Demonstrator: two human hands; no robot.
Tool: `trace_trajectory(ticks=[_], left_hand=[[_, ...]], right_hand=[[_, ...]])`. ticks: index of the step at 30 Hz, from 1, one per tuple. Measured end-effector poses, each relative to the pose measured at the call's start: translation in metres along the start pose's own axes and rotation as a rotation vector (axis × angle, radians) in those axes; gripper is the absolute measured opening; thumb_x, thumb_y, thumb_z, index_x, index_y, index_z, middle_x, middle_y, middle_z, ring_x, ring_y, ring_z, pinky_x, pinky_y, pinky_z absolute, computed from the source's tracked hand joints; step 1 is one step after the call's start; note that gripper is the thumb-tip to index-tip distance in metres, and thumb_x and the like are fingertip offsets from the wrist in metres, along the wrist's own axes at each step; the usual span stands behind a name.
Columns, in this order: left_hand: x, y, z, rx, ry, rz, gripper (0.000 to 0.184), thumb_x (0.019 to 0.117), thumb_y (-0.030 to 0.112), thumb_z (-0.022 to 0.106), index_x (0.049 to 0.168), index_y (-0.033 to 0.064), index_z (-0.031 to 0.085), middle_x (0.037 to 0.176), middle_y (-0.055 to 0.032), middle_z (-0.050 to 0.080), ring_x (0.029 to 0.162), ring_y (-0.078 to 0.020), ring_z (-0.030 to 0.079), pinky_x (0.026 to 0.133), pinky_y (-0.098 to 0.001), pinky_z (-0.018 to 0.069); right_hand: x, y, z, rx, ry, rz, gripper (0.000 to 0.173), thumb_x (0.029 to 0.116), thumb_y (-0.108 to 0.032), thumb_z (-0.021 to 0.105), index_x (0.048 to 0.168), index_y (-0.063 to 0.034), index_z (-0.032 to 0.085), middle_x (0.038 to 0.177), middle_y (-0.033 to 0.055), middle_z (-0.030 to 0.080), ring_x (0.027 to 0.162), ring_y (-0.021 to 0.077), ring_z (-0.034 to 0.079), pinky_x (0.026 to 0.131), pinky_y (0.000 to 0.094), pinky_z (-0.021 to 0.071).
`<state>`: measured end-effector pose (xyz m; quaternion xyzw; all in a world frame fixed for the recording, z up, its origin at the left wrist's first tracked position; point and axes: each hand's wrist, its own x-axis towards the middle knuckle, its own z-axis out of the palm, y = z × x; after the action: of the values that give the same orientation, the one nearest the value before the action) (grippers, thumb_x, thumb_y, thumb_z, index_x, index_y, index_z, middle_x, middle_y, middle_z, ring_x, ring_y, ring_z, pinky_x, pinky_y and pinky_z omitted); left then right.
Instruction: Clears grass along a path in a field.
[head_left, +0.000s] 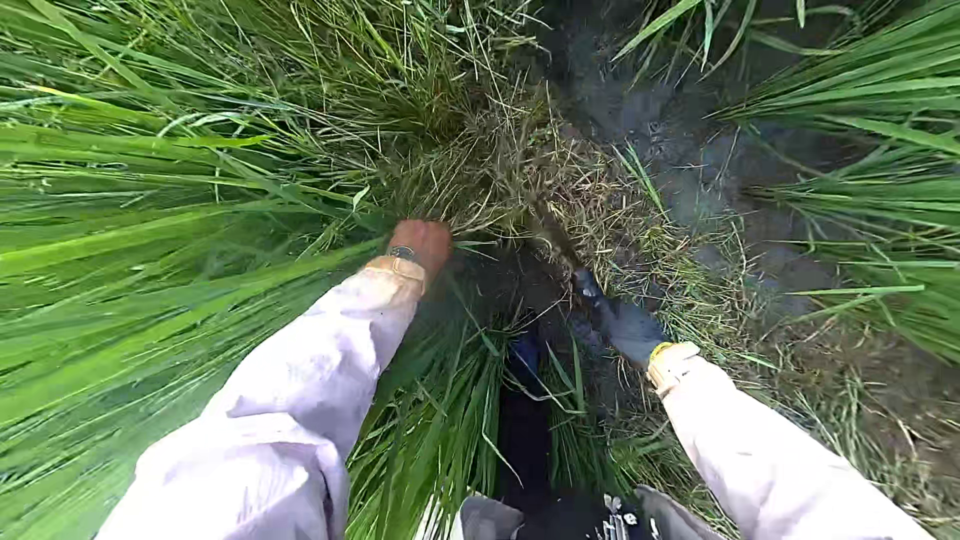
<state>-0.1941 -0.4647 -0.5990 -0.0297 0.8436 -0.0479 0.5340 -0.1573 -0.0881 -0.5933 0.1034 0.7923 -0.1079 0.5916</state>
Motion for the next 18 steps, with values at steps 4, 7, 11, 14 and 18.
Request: trace_trajectory(ticks=[4, 7, 11, 14, 18], left_hand=[[0.004, -0.024, -0.008, 0.074, -0.035, -0.038, 0.025, 0.0968, 0.02, 0.063, 0.11, -0.0011, 0.069, 0.109, -0.0261, 0.07, 0.104, -0.0461, 0.068, 0.081, -0.064, 0.0546], [0.005, -0.01, -0.024, 0.16, 0.163, 0.094, 0.024, 0.0912, 0.01, 0.068, 0.112, -0.0005, 0.073, 0.142, -0.0212, 0.056, 0.136, -0.0452, 0.045, 0.109, -0.0668, 0.0365], [0.025, 0.031, -0.058, 0.215, 0.412, 0.418, 0.054, 0.0901, 0.007, 0.071, 0.142, 0.001, 0.059, 0.17, -0.0185, 0.02, 0.158, -0.0427, 0.007, 0.124, -0.071, 0.0033], [0.093, 0.027, -0.074, 0.137, 0.537, 0.454, 0.083, 0.0755, 0.02, 0.087, 0.15, 0.0064, 0.052, 0.171, -0.0167, 0.02, 0.158, -0.0433, 0.007, 0.124, -0.0711, 0.0034], [0.146, -0.04, -0.072, -0.237, 0.415, -0.099, 0.133, 0.0601, 0.042, 0.097, 0.164, 0.0095, 0.021, 0.161, -0.0274, 0.034, 0.14, -0.0545, 0.042, 0.109, -0.0754, 0.0352]], right_hand=[[-0.031, 0.037, -0.006, -0.042, -0.067, 0.074, 0.057, 0.0863, -0.065, 0.066, 0.121, -0.0202, 0.066, 0.103, 0.0107, 0.072, 0.097, 0.0315, 0.069, 0.082, 0.0627, 0.055], [-0.046, 0.048, -0.012, 0.244, 0.076, 0.115, 0.053, 0.0854, -0.056, 0.073, 0.124, -0.02, 0.066, 0.097, 0.0095, 0.071, 0.086, 0.0285, 0.069, 0.075, 0.0594, 0.0566], [-0.038, 0.035, -0.021, 0.465, 0.24, 0.076, 0.05, 0.0887, -0.048, 0.071, 0.125, -0.0148, 0.065, 0.092, 0.01, 0.071, 0.078, 0.026, 0.069, 0.069, 0.0553, 0.0579], [-0.033, 0.005, -0.036, 0.444, 0.27, 0.043, 0.055, 0.0883, -0.049, 0.072, 0.13, -0.0152, 0.063, 0.098, 0.0103, 0.072, 0.084, 0.0271, 0.07, 0.074, 0.0568, 0.0575], [-0.03, -0.043, -0.061, 0.383, 0.204, -0.061, 0.049, 0.0884, -0.047, 0.073, 0.124, -0.0147, 0.064, 0.092, 0.0061, 0.07, 0.079, 0.0213, 0.069, 0.07, 0.0494, 0.0585]])
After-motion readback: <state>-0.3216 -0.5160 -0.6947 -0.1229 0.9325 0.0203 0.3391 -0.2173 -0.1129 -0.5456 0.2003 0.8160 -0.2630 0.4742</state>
